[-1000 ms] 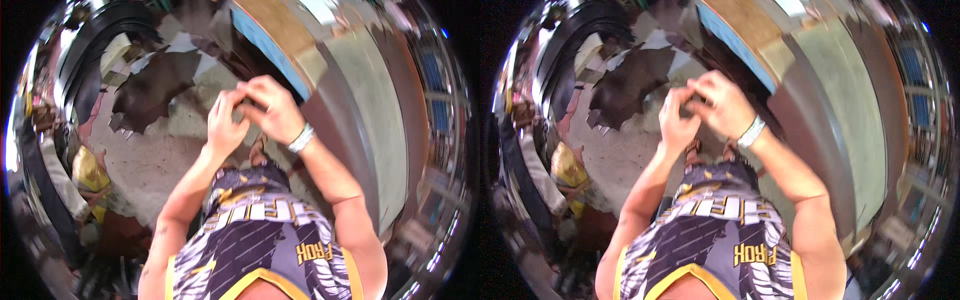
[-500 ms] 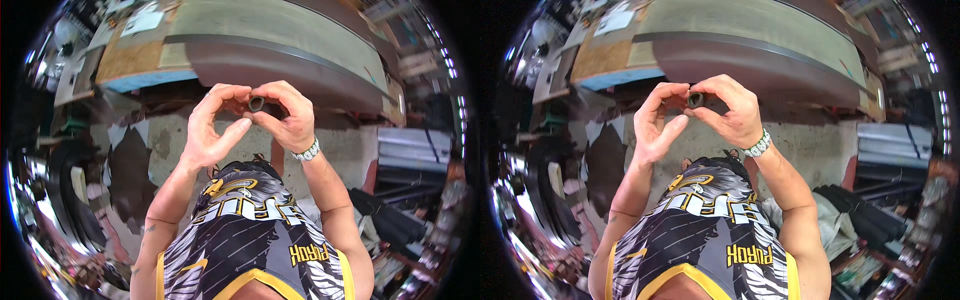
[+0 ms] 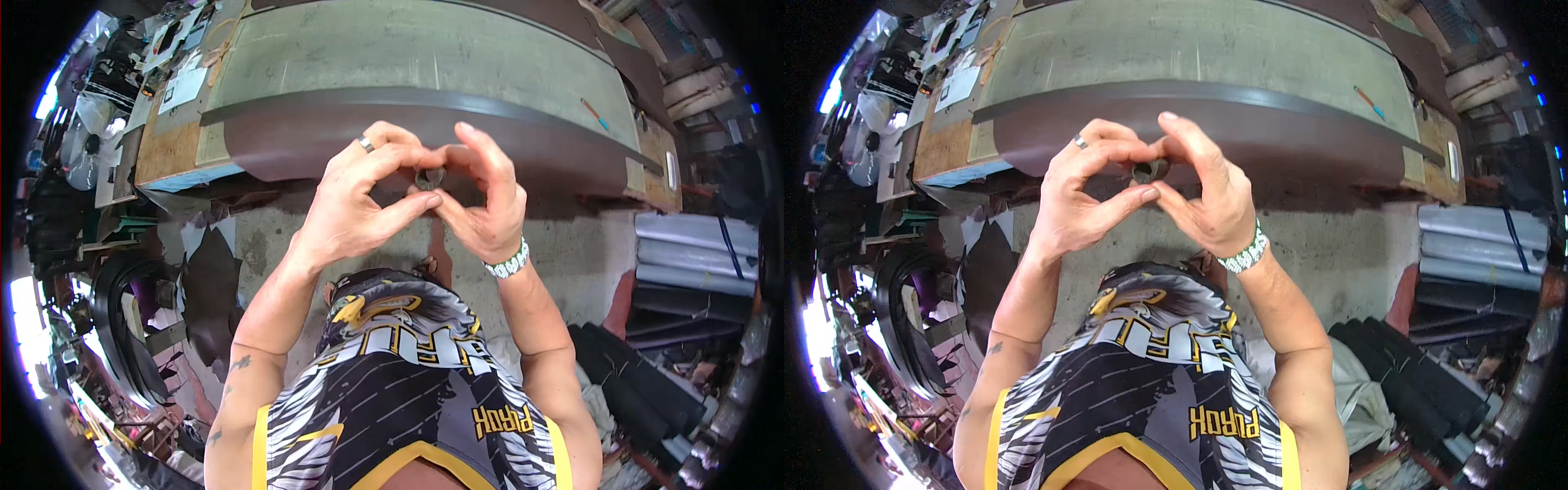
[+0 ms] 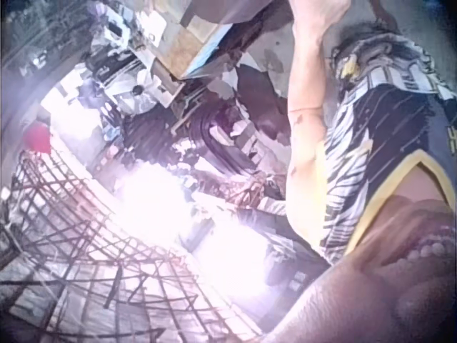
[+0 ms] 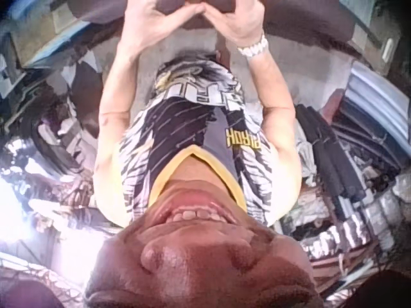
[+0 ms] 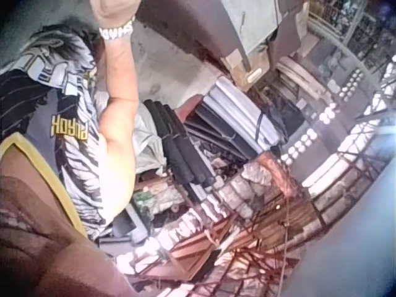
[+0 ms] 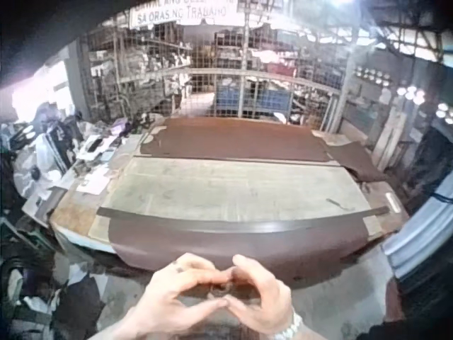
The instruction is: Cutting and preparing leather pieces on a workshop table using a blade, hammer, and measuring tape.
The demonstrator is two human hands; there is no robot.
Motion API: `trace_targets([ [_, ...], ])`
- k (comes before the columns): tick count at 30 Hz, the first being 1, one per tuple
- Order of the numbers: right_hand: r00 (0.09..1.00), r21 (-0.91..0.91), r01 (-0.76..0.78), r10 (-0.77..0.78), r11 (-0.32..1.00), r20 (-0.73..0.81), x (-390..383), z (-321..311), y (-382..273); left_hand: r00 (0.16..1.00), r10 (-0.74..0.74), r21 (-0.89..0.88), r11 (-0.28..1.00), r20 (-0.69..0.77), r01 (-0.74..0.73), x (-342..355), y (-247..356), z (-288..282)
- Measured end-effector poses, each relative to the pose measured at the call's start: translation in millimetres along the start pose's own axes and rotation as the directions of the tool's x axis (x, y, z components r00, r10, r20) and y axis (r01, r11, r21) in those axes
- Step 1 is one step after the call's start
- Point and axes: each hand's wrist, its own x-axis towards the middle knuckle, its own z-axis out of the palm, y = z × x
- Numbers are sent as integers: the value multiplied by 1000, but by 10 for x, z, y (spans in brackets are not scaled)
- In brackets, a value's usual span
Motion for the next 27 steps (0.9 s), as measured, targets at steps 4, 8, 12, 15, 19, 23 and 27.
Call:
trace_targets([
  [4, 997, 49, 26, -30, 998, 74, 253, -430, 314, 993, 9, -125, 992, -120, -24, 398, -328, 320],
  [8, 983, 121, -183, 184, 976, 10, 263, -727, 706, 894, -448, -908, 383, -24, 168, 694, -596, 667],
  [12, 948, 123, -317, 313, 940, 54, 399, -878, 1021, 764, -620, -983, -148, 181, 113, 1148, -1058, 903],
  [15, 923, 38, -382, 378, 924, 78, 576, -967, 1137, 832, -482, -946, -290, 275, 145, 1482, -1446, 1019],
  [19, 911, -30, -400, 401, 916, 98, 924, -1170, 1228, 796, -476, -919, -304, 374, 250, 1959, -1603, 1151],
  [23, 895, -77, -432, 437, 899, 84, 1174, -1242, 1394, 775, -503, -924, -203, 383, 324, 2294, -1712, 1263],
  [27, 859, -150, -469, 489, 870, 152, 1333, -1365, 1538, 821, -498, -944, 12, 281, 330, 2466, -1753, 1281],
])
